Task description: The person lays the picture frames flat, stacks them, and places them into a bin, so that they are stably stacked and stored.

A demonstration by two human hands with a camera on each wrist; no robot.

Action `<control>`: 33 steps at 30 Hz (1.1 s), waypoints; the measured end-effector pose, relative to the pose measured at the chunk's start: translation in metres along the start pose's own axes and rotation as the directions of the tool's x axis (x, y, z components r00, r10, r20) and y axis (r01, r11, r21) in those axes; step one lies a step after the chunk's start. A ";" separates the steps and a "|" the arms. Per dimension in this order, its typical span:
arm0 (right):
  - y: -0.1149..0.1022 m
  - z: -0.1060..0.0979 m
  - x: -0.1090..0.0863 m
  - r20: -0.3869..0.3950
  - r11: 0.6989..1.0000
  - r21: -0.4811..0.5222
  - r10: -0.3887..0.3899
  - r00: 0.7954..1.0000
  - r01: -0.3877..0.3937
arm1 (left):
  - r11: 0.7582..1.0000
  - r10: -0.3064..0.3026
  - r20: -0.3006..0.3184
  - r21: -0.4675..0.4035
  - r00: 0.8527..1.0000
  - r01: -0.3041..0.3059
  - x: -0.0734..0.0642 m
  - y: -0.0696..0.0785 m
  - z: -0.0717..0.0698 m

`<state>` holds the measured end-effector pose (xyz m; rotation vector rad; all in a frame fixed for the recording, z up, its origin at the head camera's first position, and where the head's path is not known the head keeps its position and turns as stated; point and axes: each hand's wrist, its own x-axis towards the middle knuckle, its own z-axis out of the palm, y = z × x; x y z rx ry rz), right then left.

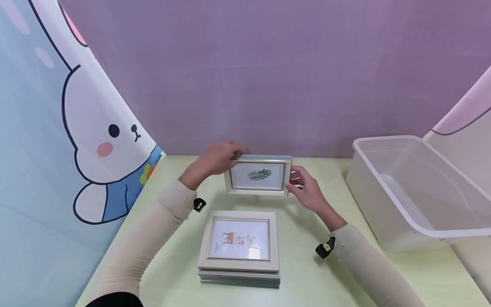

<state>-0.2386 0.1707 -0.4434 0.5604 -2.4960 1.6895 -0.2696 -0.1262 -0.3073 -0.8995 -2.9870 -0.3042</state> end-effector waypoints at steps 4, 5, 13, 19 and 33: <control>-0.007 -0.003 -0.003 0.002 1.000 0.015 -0.011 1.000 0.011 | 0.999 -0.028 -0.008 -0.027 1.000 0.028 -0.006 -0.010 -0.004; -0.003 -0.003 -0.002 0.000 1.000 0.022 -0.009 1.000 0.009 | 0.999 -0.029 -0.011 -0.039 1.000 0.029 -0.007 -0.013 -0.004; 0.020 -0.008 0.002 -0.009 0.999 0.043 -0.024 1.000 0.024 | 0.981 -0.057 -0.001 -0.188 0.998 0.056 -0.013 -0.036 -0.006; 0.020 -0.006 0.003 0.005 0.996 0.080 -0.030 1.000 0.030 | 0.888 -0.046 0.078 -0.453 0.996 0.076 -0.015 -0.060 -0.005; 0.018 -0.007 0.005 0.013 0.995 0.088 -0.052 0.999 0.051 | 0.537 0.109 0.130 -0.842 0.986 0.052 -0.005 -0.088 0.019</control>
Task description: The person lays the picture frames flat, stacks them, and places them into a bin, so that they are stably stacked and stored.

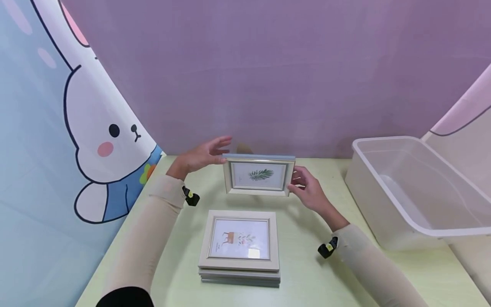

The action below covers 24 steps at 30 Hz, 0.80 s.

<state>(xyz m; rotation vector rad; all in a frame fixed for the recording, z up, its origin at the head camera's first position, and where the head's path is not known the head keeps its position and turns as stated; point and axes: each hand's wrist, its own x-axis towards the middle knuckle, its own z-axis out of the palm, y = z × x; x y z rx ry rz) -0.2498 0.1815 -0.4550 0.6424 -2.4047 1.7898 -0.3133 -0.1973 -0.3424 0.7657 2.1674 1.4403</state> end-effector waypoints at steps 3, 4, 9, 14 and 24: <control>0.000 0.000 -0.001 -0.006 1.000 0.010 -0.006 1.000 0.006 | 0.990 0.038 0.040 -0.134 0.998 -0.032 0.006 -0.006 0.000; 0.001 0.000 -0.001 -0.007 1.000 0.013 -0.007 1.000 0.007 | 0.982 0.047 0.053 -0.183 0.997 -0.037 0.007 -0.007 0.001; 0.003 -0.001 -0.002 -0.003 1.000 0.020 -0.014 1.000 0.014 | 0.940 0.067 0.096 -0.339 0.993 -0.030 0.013 -0.013 0.002; 0.004 -0.001 -0.002 -0.009 1.000 0.021 -0.023 1.000 0.023 | 0.938 0.066 0.109 -0.346 0.992 -0.024 0.014 -0.013 0.003; 0.001 0.002 -0.002 -0.005 0.999 0.037 -0.025 1.000 0.026 | 0.941 0.044 0.087 -0.337 0.995 -0.012 0.009 -0.010 0.003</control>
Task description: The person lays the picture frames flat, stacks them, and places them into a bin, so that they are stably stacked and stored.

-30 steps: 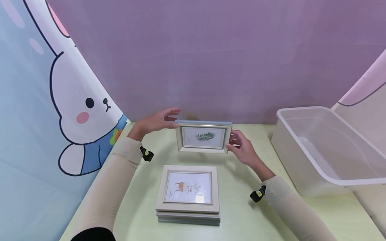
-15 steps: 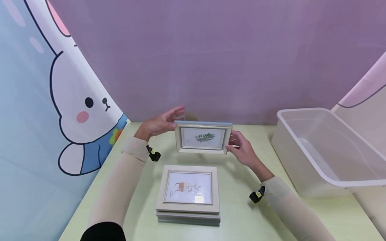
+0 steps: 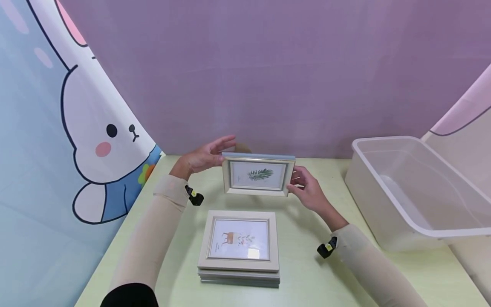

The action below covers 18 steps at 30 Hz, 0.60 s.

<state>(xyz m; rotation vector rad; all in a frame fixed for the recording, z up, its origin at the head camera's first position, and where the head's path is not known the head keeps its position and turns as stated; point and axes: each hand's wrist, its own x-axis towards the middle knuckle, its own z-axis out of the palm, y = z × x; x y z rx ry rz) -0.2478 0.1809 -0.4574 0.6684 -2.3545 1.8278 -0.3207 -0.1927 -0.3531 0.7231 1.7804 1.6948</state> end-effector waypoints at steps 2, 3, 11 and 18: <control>-0.001 0.001 0.000 -0.002 1.000 0.004 0.003 1.000 -0.003 | 1.000 0.006 -0.008 0.021 1.000 -0.005 -0.002 0.000 0.000; -0.001 0.001 0.000 -0.002 1.000 0.005 0.006 1.000 -0.006 | 0.999 0.007 -0.018 0.039 1.000 -0.006 -0.003 0.001 0.000; -0.002 0.001 -0.001 -0.005 1.000 0.024 0.004 1.000 -0.004 | 0.962 -0.001 -0.191 0.268 0.982 0.053 -0.010 0.001 0.008; -0.003 0.000 -0.001 -0.014 1.000 0.028 0.000 1.000 0.001 | 0.945 0.035 -0.282 0.322 0.959 0.060 -0.016 0.006 0.019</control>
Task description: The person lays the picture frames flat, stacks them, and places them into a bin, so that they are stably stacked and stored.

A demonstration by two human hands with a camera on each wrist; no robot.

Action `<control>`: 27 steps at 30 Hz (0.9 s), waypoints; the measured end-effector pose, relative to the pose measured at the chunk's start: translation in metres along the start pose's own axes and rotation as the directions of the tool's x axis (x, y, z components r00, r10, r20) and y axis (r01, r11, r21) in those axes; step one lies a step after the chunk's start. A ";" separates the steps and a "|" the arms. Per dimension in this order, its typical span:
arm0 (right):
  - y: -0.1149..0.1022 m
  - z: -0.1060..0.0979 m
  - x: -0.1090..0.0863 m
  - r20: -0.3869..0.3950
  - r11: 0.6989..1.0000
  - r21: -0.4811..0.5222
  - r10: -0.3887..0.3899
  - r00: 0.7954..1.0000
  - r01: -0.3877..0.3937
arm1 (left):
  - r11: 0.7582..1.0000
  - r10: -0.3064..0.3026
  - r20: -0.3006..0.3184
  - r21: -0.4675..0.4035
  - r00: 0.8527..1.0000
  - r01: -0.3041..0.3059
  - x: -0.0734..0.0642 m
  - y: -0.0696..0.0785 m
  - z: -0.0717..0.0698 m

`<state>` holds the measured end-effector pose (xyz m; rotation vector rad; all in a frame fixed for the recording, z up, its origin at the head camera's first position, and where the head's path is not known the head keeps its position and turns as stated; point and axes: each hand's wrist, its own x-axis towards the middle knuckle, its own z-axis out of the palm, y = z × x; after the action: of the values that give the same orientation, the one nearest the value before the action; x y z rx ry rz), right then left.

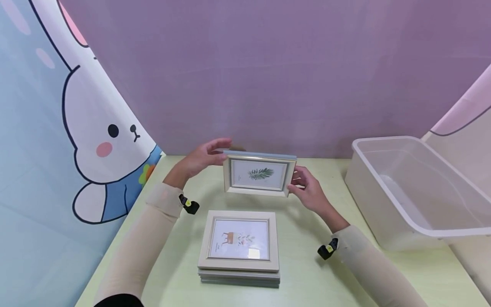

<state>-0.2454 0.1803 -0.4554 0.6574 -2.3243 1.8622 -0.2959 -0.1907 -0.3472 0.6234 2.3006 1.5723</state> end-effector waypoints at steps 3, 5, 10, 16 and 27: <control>0.000 0.000 0.000 -0.004 1.000 0.009 0.004 1.000 -0.004 | 1.000 -0.018 -0.026 0.002 1.000 0.018 -0.003 0.003 0.003; 0.000 0.001 0.000 -0.007 1.000 0.017 0.007 1.000 -0.007 | 0.999 -0.032 -0.038 0.001 0.999 0.032 -0.003 0.004 0.004; 0.001 0.001 0.000 -0.011 0.999 0.033 0.012 1.000 -0.012 | 0.999 -0.048 -0.063 0.013 0.997 0.049 -0.004 0.005 0.007; 0.001 0.001 -0.001 -0.010 0.999 0.036 0.015 1.000 -0.014 | 0.998 -0.040 -0.077 0.040 0.996 0.043 -0.006 0.006 0.008; -0.008 -0.002 -0.003 0.034 0.999 0.025 0.028 0.999 -0.029 | 0.996 -0.039 -0.105 0.080 0.994 0.047 -0.014 0.016 0.007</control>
<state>-0.2394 0.1816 -0.4487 0.6673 -2.3469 1.9102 -0.2774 -0.1870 -0.3348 0.5194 2.4483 1.5308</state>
